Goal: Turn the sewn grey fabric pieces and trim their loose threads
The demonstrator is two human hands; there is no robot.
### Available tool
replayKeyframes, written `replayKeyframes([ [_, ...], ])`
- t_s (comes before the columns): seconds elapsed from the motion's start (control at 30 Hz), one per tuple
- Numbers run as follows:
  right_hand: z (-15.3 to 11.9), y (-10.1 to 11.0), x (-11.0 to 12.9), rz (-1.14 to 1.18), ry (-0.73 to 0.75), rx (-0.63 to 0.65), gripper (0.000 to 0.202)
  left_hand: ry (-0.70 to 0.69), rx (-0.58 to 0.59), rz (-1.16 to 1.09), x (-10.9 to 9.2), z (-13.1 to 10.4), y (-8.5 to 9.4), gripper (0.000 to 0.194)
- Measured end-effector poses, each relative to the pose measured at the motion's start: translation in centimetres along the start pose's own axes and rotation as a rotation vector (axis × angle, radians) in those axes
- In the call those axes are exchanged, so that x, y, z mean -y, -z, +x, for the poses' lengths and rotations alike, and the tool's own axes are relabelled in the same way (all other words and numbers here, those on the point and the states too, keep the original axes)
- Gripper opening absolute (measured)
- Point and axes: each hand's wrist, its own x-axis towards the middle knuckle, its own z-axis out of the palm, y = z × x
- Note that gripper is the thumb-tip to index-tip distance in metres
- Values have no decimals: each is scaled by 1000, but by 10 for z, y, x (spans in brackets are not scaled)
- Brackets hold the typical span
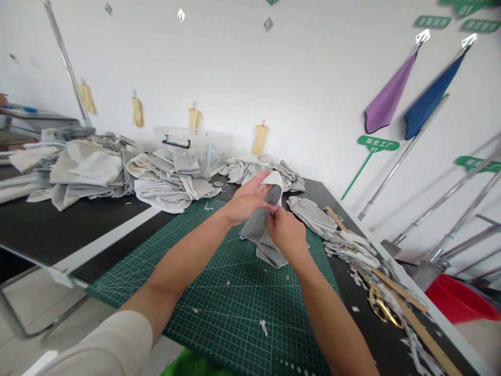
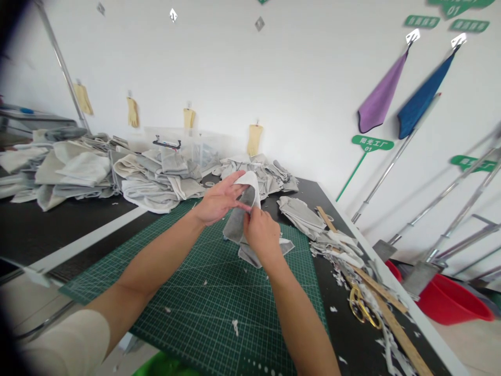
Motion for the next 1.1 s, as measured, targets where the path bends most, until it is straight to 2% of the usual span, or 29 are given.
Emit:
replayKeyframes([
  [0.07,3,0,-6,63,-11,23,21,-45,-60,39,0,2,1,65],
  [0.17,7,1,-14,304,-70,15,11,-114,-194,116,1,5,4,55],
  [0.3,12,6,-28,710,-201,-94,4,-211,-459,323,2,8,15,29],
  [0.4,13,18,-39,847,-263,-146,9,-292,-578,479,2,10,26,19],
  [0.53,10,44,-51,779,-84,28,22,-388,-679,710,0,13,36,17],
  [0.63,6,58,-56,620,80,171,22,-428,-737,828,0,15,39,14],
  [0.73,5,61,-62,454,202,236,19,-384,-714,707,1,16,39,17],
  [0.83,8,58,-73,326,229,155,18,-332,-712,539,2,16,38,17],
  [0.97,10,55,-94,287,144,30,19,-296,-647,337,4,17,37,16],
  [1.1,8,55,-111,271,6,-117,22,-285,-646,175,7,20,40,20],
])
